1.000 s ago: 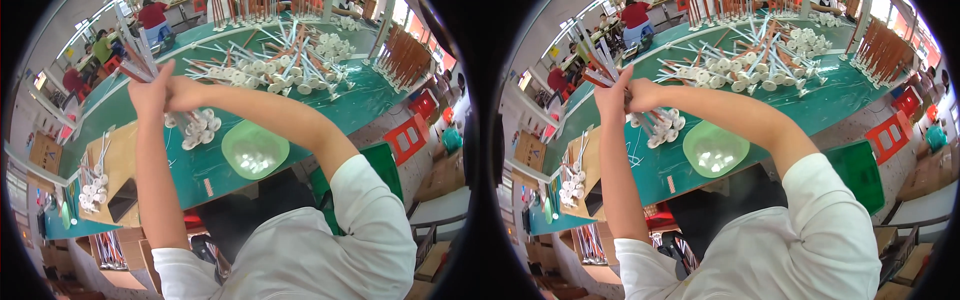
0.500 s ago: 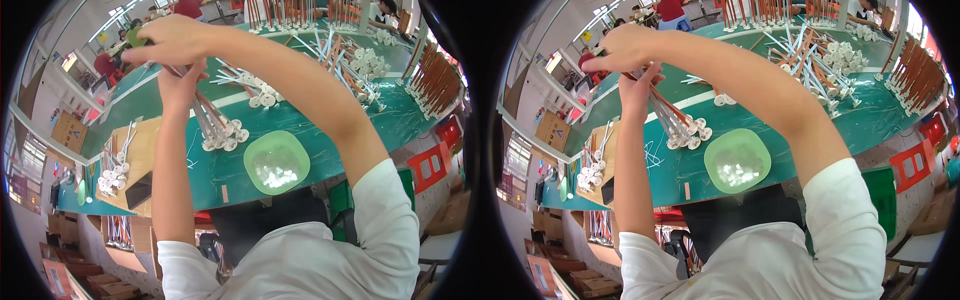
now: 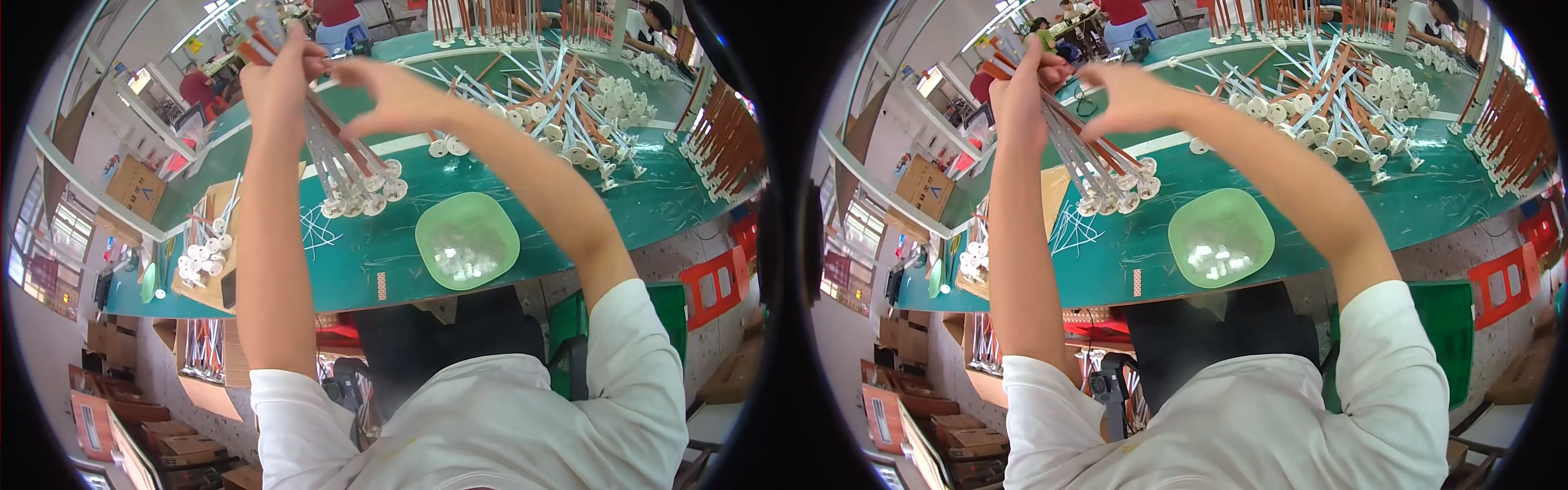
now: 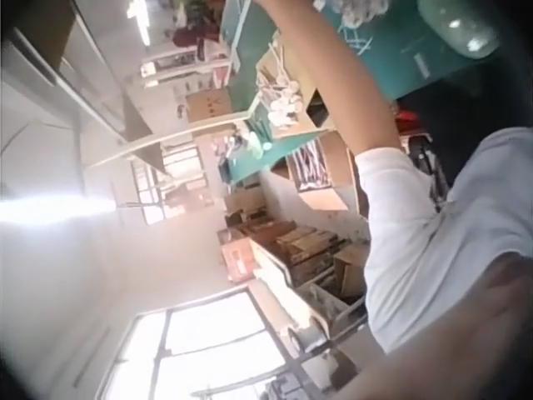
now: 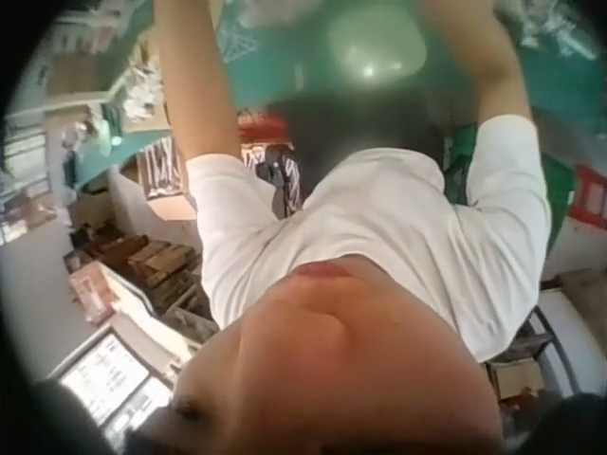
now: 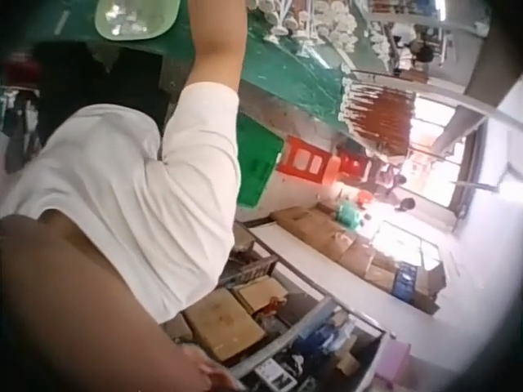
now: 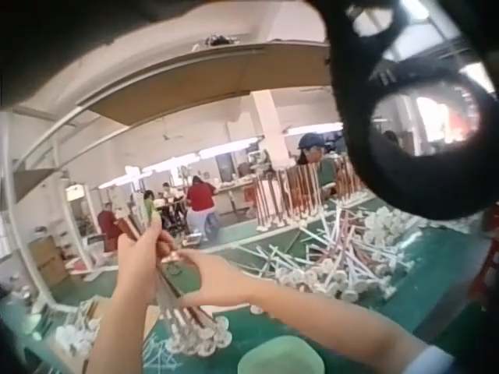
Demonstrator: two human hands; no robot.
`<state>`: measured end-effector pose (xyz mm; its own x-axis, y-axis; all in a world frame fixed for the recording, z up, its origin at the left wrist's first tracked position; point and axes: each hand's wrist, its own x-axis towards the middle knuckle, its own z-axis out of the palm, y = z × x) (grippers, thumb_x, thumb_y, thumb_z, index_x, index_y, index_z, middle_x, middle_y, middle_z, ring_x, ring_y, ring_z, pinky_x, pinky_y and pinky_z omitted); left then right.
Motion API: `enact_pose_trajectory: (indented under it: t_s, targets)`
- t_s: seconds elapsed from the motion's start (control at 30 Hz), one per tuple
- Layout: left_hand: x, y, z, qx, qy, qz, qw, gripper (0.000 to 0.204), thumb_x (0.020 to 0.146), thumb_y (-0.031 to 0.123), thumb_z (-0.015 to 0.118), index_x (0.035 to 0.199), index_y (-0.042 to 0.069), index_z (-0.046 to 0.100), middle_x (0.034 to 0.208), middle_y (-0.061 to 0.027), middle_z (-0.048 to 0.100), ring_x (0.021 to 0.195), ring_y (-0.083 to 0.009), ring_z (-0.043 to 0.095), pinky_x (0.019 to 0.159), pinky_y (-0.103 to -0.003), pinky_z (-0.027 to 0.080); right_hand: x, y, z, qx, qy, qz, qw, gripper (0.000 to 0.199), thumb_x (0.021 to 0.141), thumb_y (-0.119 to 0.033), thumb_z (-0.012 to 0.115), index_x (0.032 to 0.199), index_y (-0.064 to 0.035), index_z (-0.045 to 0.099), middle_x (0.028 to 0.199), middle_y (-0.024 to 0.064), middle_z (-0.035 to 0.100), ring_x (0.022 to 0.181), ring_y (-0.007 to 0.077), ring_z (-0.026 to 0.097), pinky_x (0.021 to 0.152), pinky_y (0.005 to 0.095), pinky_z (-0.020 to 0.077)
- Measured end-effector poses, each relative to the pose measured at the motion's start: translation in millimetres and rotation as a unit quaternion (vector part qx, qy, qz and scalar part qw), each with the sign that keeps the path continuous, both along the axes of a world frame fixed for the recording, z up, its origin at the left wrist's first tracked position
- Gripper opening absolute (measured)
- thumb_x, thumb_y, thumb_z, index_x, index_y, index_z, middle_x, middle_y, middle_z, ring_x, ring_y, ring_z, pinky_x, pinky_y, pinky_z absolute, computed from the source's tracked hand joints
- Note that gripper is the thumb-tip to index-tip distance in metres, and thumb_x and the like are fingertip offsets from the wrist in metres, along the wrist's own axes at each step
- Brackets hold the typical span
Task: Bundling multiple LED light strips together using small white ties and placing the completed bundles into a cardboard box.
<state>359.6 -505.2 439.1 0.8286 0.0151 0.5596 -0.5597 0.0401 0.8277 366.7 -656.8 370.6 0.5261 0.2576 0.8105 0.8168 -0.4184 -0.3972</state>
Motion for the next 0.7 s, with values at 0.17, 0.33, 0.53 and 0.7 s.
enact_pose_trajectory:
  t_s: [0.17,0.33,0.53,0.7]
  targets:
    - [-60.6,-21.9,15.1,0.096,-0.158,0.011,0.983,0.034,0.085,0.030,0.070,0.094,-0.003,0.064,0.077,-0.0069,0.067,0.071,-0.0118,0.061,0.071,-0.027,0.046,-40.8,40.9,9.6,0.152,0.246,0.132,0.948,0.033,0.073,-0.025,0.070,0.097,-0.0024,0.064,0.081,0.0121,0.067,0.072,0.0175,0.064,0.067,0.0321,0.0501]
    - [-69.8,20.6,-35.3,0.127,-0.146,0.010,0.981,0.061,0.079,0.022,0.075,0.127,-0.003,0.046,0.104,-0.0104,0.063,0.097,-0.0173,0.059,0.088,-0.031,0.044,-58.7,34.2,22.3,0.328,0.265,0.232,0.877,0.027,0.087,-0.026,0.064,0.080,-0.0005,0.064,0.076,0.0061,0.064,0.066,0.0118,0.058,0.062,0.0280,0.0447]
    - [-94.0,41.7,-74.4,0.145,0.097,-0.312,0.934,0.043,0.087,0.016,0.064,0.121,-0.004,0.047,0.106,-0.0108,0.062,0.102,-0.0200,0.059,0.091,-0.035,0.045,-80.2,45.8,24.7,0.165,0.265,0.187,0.931,0.032,0.085,-0.030,0.070,0.099,-0.0016,0.065,0.079,0.0044,0.064,0.075,0.0133,0.062,0.072,0.0295,0.0491]
    - [-95.2,44.1,-77.7,0.126,0.129,-0.317,0.931,0.036,0.089,0.013,0.058,0.120,-0.003,0.049,0.105,-0.0102,0.063,0.102,-0.0175,0.058,0.089,-0.033,0.045,-73.5,40.7,22.6,0.127,0.225,0.210,0.943,0.050,0.084,-0.024,0.072,0.126,-0.0053,0.053,0.082,0.0045,0.064,0.079,0.0132,0.064,0.074,0.0305,0.0499]
